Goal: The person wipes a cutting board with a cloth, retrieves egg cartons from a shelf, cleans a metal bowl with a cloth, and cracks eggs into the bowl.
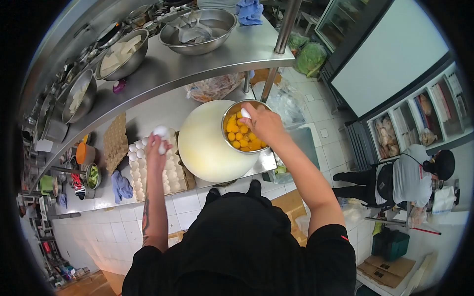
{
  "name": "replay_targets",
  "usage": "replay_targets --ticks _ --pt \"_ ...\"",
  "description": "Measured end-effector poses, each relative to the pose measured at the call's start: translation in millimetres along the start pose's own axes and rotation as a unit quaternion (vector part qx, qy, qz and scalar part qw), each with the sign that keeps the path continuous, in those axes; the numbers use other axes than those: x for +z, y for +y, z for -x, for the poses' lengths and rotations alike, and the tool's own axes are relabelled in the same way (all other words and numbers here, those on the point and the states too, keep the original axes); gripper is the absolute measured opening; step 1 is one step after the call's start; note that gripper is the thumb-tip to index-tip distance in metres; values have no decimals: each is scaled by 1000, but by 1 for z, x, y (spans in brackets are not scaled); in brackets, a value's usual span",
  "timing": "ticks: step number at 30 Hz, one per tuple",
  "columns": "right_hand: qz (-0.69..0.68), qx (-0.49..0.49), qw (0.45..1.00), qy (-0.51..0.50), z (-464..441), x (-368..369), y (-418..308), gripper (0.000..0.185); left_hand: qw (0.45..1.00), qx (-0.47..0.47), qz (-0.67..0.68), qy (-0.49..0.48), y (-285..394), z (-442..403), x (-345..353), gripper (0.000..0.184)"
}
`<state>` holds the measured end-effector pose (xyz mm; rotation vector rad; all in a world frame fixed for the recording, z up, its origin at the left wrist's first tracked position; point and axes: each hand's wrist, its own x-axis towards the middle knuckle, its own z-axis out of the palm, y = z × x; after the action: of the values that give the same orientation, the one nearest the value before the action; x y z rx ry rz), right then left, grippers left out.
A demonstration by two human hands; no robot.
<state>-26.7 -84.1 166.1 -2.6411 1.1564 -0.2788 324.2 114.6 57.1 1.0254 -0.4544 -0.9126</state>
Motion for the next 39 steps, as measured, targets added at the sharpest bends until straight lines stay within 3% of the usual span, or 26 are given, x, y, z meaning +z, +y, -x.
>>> replay_targets --ticks 3,5,6,8,9,11,12,14,16,17,19,20,22,23,25,28,29,30,32,33,34,36,37,38,39 --pt "14 7 999 48 12 -12 -2 39 996 -61 30 -59 -13 4 80 37" --pt "-105 -9 976 188 23 -22 12 41 987 -87 -11 -134 -22 1 120 40" --pt "-104 -9 976 191 32 -25 21 41 987 -86 -11 -137 -24 3 140 40" --pt "-313 157 900 259 49 -26 52 47 973 -101 -81 -191 -27 5 175 40" --pt "-313 157 899 263 56 -11 84 47 973 -100 -81 -194 -30 4 187 40" --pt "31 77 956 283 72 32 147 55 952 -122 -153 -234 -35 7 206 51" --pt "32 83 954 285 76 29 142 55 950 -124 -155 -240 -37 9 216 51" --pt "-26 3 952 306 76 6 99 60 929 -142 -179 -290 -39 10 237 55" --pt "-357 15 917 176 77 -35 29 56 919 -154 -199 -303 -45 13 249 52" --pt "-356 20 917 180 71 -28 27 56 913 -164 -193 -318 -49 13 254 51" --pt "-312 -132 935 102 51 -11 39 56 906 -173 -190 -336 -52 14 258 49" --pt "-312 -132 935 104 44 -7 48 56 912 -190 -185 -314 -53 15 255 44" --pt "-520 34 850 77 25 1 67 41 919 -202 -180 -285 -52 14 246 40" --pt "-521 31 850 74 10 6 76 41 929 -205 -150 -269 -51 13 238 38" --pt "-659 190 677 267 -22 16 95 33 944 -206 -120 -230 -47 16 230 37" --pt "-678 190 658 266 -59 43 116 36 950 -191 -101 -225 -37 23 221 35" --pt "-708 198 666 124 -63 45 119 38 951 -190 -101 -222 -32 25 216 35" --pt "-709 197 666 122 -61 40 116 38 951 -184 -94 -231 -28 27 211 34" --pt "-811 175 534 163 -47 21 100 35 952 -177 -83 -235 -19 30 202 33" --pt "-817 168 523 176 -35 8 86 30 956 -173 -70 -227 -14 31 196 33" --pt "-817 169 524 172 -26 9 81 30 959 -171 -58 -219 -10 33 190 33" --pt "-783 106 598 136 -11 11 73 30 961 -171 -51 -210 -6 32 183 34" --pt "-734 104 660 121 -4 10 66 29 963 -171 -44 -204 -4 32 181 35" --pt "-734 104 660 121 -2 11 62 29 963 -171 -44 -205 -4 31 179 35" --pt "-636 91 754 138 -1 13 56 29 963 -178 -19 -199 -5 30 177 34"
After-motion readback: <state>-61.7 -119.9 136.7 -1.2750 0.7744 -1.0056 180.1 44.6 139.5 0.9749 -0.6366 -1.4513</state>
